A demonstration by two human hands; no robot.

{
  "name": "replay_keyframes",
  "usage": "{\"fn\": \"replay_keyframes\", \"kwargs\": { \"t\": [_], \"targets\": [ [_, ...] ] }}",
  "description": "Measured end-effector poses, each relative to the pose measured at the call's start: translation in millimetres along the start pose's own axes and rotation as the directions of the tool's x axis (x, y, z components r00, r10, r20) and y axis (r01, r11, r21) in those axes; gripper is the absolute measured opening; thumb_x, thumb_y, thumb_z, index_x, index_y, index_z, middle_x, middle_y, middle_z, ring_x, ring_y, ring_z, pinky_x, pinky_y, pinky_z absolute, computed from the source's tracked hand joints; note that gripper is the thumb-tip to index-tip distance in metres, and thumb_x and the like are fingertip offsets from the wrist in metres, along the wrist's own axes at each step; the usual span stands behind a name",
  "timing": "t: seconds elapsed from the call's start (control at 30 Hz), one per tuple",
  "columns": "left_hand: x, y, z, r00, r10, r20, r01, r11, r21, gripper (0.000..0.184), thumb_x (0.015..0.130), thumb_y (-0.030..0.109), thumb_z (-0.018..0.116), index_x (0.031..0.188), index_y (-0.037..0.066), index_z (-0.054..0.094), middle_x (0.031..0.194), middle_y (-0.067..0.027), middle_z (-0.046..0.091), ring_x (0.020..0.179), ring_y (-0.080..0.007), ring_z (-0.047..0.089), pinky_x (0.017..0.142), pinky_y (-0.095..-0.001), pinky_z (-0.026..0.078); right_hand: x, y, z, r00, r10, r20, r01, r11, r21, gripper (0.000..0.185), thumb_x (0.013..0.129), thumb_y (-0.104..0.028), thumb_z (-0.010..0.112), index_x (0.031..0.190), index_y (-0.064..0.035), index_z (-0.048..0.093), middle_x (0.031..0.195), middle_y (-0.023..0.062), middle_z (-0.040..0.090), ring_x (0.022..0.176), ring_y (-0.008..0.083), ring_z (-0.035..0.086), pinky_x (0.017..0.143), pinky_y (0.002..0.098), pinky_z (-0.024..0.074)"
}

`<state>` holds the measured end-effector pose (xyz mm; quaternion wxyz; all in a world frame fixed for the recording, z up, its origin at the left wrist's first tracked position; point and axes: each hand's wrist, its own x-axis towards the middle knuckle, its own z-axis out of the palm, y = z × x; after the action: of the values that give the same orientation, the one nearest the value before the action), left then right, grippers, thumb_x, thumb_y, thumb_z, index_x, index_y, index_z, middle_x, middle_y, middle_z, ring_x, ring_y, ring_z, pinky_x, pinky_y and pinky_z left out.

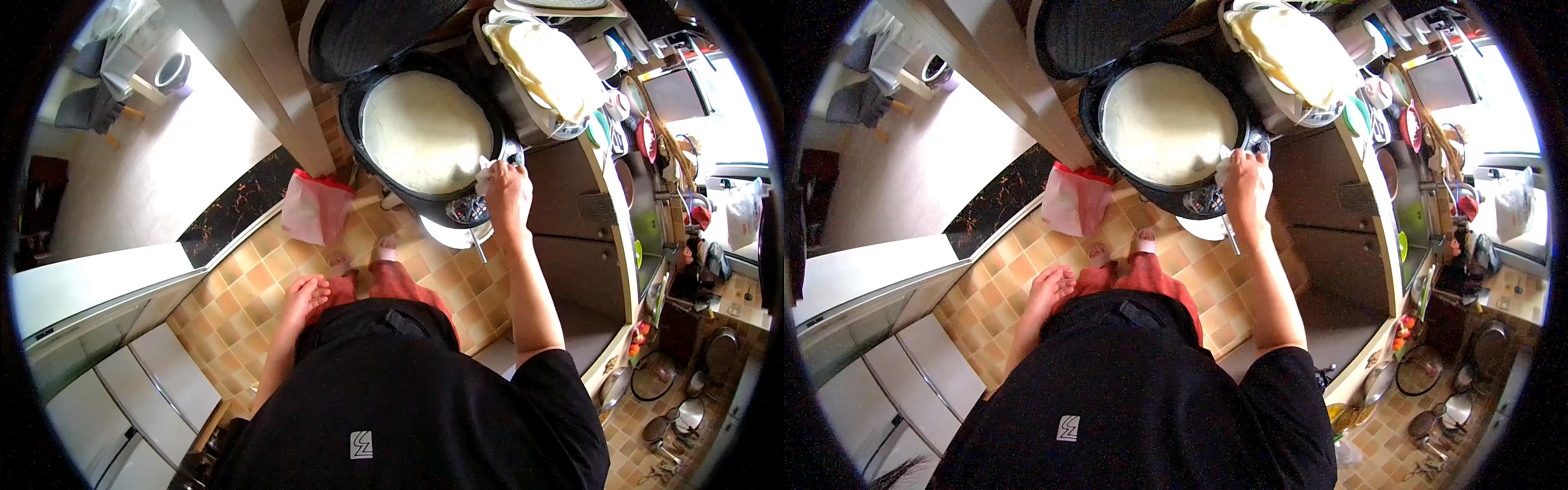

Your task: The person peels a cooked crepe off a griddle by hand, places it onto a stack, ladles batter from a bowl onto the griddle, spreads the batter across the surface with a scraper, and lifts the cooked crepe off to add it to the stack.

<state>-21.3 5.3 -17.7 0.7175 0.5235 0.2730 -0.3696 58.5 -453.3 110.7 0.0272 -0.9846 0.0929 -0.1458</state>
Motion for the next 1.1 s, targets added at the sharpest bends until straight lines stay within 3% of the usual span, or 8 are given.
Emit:
{"fn": "replay_keyframes", "kwargs": {
  "t": [0.23,0.33,0.43,0.5,0.57,0.67,0.73,1.1],
  "targets": [
    [3,-1,-1,1.000,-0.009,0.003,0.009,1.000,-0.018,0.024,0.104,0.018,0.054,0.120,0.001,0.060,0.106,-0.0120,0.069,0.090,-0.0208,0.070,0.077,-0.0316,0.058,-25,-60,-10,0.993,0.026,0.113,-0.013,0.993,-0.118,0.005,0.085,-0.003,0.058,0.085,-0.0005,0.062,0.079,0.0184,0.067,0.083,0.0356,0.065,0.080,0.0443,0.0528],
    [8,0,1,1.000,-0.005,0.012,0.005,1.000,-0.001,0.023,0.104,0.018,0.054,0.118,0.000,0.061,0.104,-0.0115,0.070,0.087,-0.0200,0.070,0.075,-0.0309,0.059,-28,-93,-18,0.964,0.068,0.258,-0.015,0.979,-0.203,0.009,0.083,-0.006,0.059,0.089,-0.0003,0.063,0.083,0.0158,0.068,0.090,0.0293,0.065,0.074,0.0388,0.0567],
    [8,4,7,1.000,-0.005,-0.012,0.006,0.999,0.048,0.022,0.104,0.016,0.054,0.117,0.000,0.061,0.103,-0.0113,0.070,0.087,-0.0191,0.070,0.073,-0.0304,0.058,-32,-126,-29,0.957,-0.125,0.262,0.196,0.944,-0.267,0.011,0.081,-0.006,0.062,0.092,-0.0020,0.062,0.080,0.0117,0.066,0.084,0.0256,0.065,0.072,0.0364,0.0565],
    [9,5,9,1.000,0.003,0.003,-0.003,1.000,0.028,0.022,0.104,0.016,0.054,0.117,0.000,0.061,0.103,-0.0115,0.070,0.087,-0.0193,0.070,0.073,-0.0302,0.058,-30,-139,-21,0.956,-0.157,0.249,0.163,0.987,-0.006,0.013,0.081,-0.007,0.063,0.093,-0.0023,0.062,0.080,0.0115,0.066,0.078,0.0288,0.065,0.075,0.0411,0.0541],
    [10,5,9,1.000,0.011,0.012,-0.011,1.000,0.007,0.022,0.104,0.016,0.054,0.117,0.000,0.061,0.103,-0.0117,0.070,0.088,-0.0197,0.070,0.074,-0.0301,0.059,-28,-141,-23,0.989,-0.139,0.039,0.106,0.882,0.459,0.017,0.078,-0.004,0.065,0.095,-0.0055,0.063,0.084,0.0142,0.064,0.077,0.0332,0.063,0.073,0.0448,0.0518],
    [13,2,5,1.000,0.017,0.012,-0.017,1.000,-0.016,0.023,0.104,0.016,0.054,0.118,-0.001,0.060,0.104,-0.0124,0.069,0.089,-0.0207,0.070,0.075,-0.0303,0.059,-18,-116,-36,0.972,0.062,-0.225,0.041,0.904,0.426,0.019,0.079,-0.001,0.065,0.096,-0.0076,0.063,0.087,0.0150,0.062,0.079,0.0344,0.063,0.073,0.0456,0.0515],
    [12,0,2,1.000,0.023,0.003,-0.023,1.000,-0.016,0.024,0.104,0.017,0.054,0.119,-0.001,0.060,0.105,-0.0129,0.069,0.090,-0.0213,0.070,0.075,-0.0307,0.059,-19,-75,-32,0.952,0.214,-0.218,-0.149,0.948,0.280,0.014,0.084,-0.003,0.065,0.098,-0.0040,0.063,0.093,0.0170,0.065,0.084,0.0363,0.065,0.075,0.0450,0.0525],
    [8,-9,-6,0.999,0.007,-0.048,-0.008,1.000,-0.020,0.026,0.105,0.018,0.053,0.123,0.000,0.059,0.108,-0.0136,0.069,0.091,-0.0220,0.071,0.076,-0.0323,0.060,25,15,25,0.977,0.207,-0.051,-0.212,0.970,-0.122,0.007,0.083,-0.003,0.060,0.086,0.0024,0.063,0.090,0.0227,0.064,0.088,0.0365,0.065,0.080,0.0443,0.0543]
  ]
}}
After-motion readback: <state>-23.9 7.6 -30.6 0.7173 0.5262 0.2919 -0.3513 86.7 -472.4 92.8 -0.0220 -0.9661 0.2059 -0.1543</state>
